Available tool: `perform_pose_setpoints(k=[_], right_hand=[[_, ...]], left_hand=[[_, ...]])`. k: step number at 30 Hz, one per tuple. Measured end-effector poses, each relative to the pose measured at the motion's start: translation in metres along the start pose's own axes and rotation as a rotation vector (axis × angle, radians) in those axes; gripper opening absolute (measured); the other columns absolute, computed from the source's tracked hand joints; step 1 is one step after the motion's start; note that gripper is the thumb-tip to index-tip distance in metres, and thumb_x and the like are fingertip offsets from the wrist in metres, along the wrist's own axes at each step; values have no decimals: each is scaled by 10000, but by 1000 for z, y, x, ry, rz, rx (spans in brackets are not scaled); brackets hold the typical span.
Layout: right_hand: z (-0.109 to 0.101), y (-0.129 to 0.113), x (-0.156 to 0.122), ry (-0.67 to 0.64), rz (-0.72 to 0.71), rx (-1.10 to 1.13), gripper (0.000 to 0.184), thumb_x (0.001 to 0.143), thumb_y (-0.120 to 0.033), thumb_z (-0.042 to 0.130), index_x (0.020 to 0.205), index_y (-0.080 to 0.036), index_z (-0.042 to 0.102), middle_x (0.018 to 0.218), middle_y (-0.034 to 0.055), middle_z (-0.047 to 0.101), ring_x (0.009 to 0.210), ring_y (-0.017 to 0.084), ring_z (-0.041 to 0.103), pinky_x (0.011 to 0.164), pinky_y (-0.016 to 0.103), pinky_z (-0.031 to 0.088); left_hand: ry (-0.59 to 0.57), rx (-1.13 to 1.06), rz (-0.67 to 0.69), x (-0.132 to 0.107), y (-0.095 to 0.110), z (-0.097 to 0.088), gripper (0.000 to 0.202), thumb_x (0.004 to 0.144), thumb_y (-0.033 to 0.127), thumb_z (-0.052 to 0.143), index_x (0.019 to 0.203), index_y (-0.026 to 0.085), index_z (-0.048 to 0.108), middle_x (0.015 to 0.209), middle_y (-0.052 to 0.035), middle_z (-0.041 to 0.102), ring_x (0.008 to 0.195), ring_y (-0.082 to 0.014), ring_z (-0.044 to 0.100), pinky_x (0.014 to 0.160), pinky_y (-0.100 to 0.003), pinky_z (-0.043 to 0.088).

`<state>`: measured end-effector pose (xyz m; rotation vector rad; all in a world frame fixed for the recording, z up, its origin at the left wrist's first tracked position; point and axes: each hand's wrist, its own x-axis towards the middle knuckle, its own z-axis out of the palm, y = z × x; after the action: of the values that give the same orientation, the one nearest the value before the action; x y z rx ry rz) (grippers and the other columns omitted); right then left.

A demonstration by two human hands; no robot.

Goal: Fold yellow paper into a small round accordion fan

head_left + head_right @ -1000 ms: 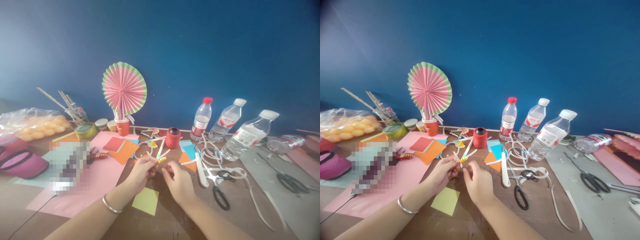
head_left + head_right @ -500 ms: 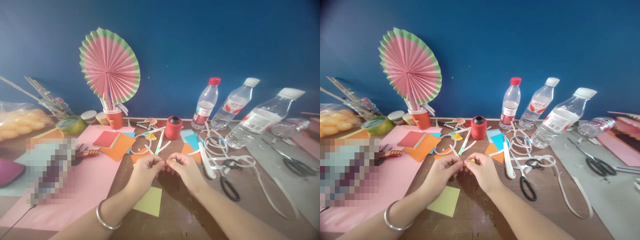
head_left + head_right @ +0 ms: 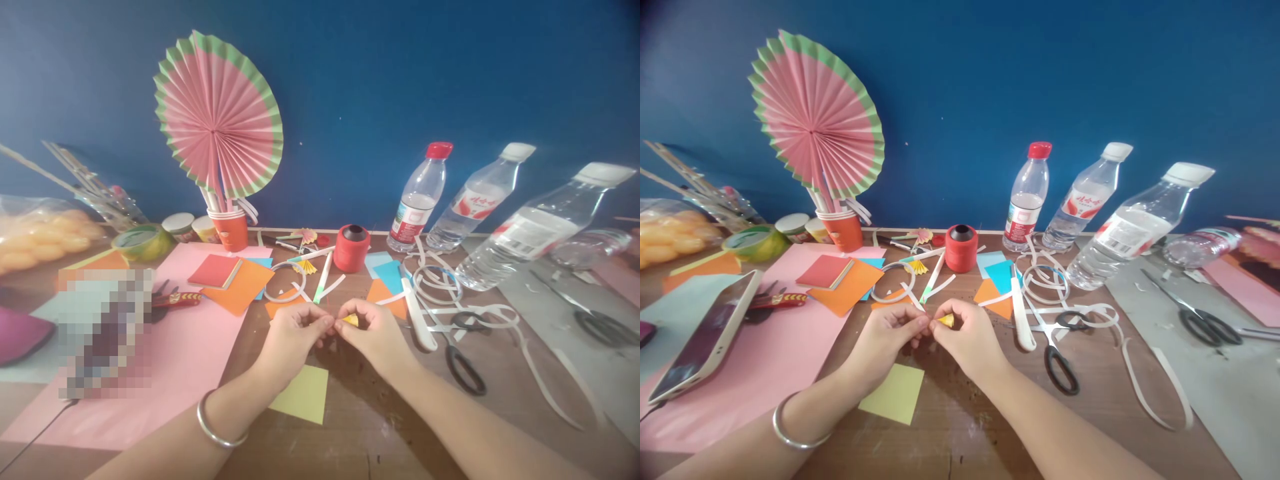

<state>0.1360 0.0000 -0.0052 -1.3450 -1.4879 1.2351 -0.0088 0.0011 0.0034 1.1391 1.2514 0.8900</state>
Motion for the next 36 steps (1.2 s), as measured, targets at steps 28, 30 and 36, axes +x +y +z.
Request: perform_pose_setpoints(k=[28,30,36], right_hand=[[4,3,-5,143,-108,-58,211,690,-212,549,901,-207,532,847,17,603,745,163,560,656,267,434],[4,3,-4,115,-91,9,231,688,-226,563,912,-204,513,850,20,593,743,163,562,655,269,440],[1,0,-4,15,-58,95,85,742,-241,497,797,-183,525,702,1,569,633,135,523,576,240,407]], left_hand=[[-37,-61,7,3,-3,-3,180,693,295,585,615,132,574,583,-4,581,448,-53,430,429,-182,317],[-48,-62,18,3,-3,-3,183,694,304,584,629,133,581,585,-5,579,454,-57,432,430,-183,318],[-28,-36,-2,2,0,-2,180,684,316,597,643,142,589,587,2,579,453,-58,426,423,-178,305]])
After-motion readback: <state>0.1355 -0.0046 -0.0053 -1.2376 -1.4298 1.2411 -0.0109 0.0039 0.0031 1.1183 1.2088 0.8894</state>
